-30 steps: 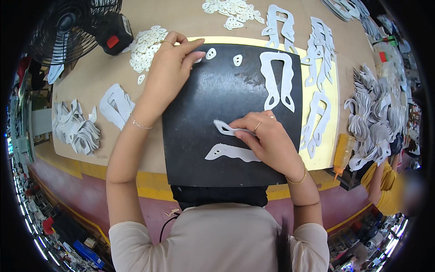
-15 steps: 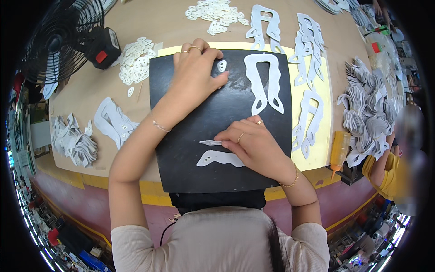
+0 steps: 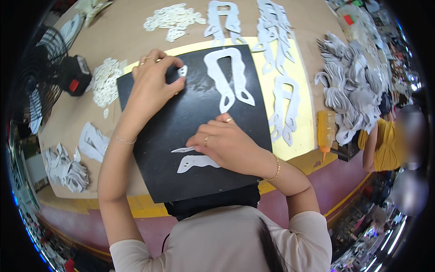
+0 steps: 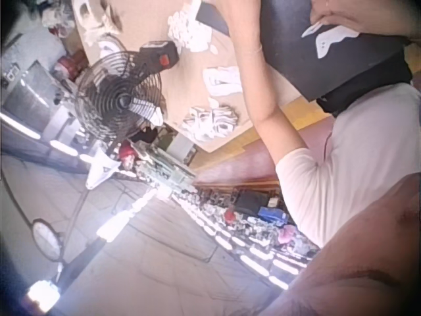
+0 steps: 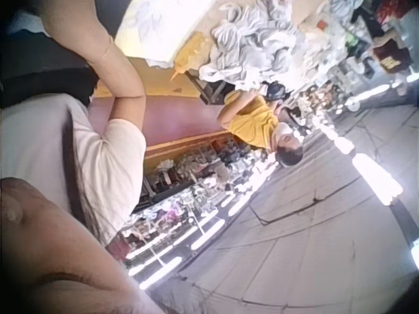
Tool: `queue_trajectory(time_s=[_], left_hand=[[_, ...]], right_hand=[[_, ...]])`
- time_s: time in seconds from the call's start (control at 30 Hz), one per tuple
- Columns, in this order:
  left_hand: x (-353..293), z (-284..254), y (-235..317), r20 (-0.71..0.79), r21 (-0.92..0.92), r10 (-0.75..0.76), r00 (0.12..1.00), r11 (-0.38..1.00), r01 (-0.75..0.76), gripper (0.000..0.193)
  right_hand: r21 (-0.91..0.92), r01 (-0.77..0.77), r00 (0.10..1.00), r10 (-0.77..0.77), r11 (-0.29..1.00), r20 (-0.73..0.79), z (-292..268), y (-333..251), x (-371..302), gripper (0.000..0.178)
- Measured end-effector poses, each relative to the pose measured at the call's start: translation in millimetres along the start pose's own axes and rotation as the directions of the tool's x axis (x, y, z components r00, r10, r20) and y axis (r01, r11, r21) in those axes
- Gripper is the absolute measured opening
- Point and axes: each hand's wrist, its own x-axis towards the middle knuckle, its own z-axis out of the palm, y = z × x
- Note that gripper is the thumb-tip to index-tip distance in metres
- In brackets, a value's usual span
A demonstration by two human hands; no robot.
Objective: The person assembles small white plastic components on a black work surface. They apply glue from a yellow squeeze bottle to the parts, then press them together to form larger pieces. The process is repeated for several units, with finished assemblies set aside on the table.
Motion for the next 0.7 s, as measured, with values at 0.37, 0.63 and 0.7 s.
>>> queue_trajectory(time_s=[0.37,0.63,0.7], left_hand=[[5.5,-25.6,-31.1,-0.106,-0.085,-0.023,0.994,0.996,0.014,0.030],[-1.8,-22.7,-30.2,0.061,-0.258,-0.011,0.998,0.966,0.026,0.030],[2.0,-12.4,-25.1,0.040,-0.175,0.218,0.975,0.962,-0.208,0.031]], right_hand=[[0.040,-0.006,1.000,0.006,0.999,0.008,-0.6,-1.8,1.5,0.009],[0.059,-0.021,1.000,0.021,0.998,0.017,-1.0,-2.5,4.9,0.010],[0.067,-0.028,1.000,0.028,0.997,0.009,-1.7,-3.4,5.6,0.010]])
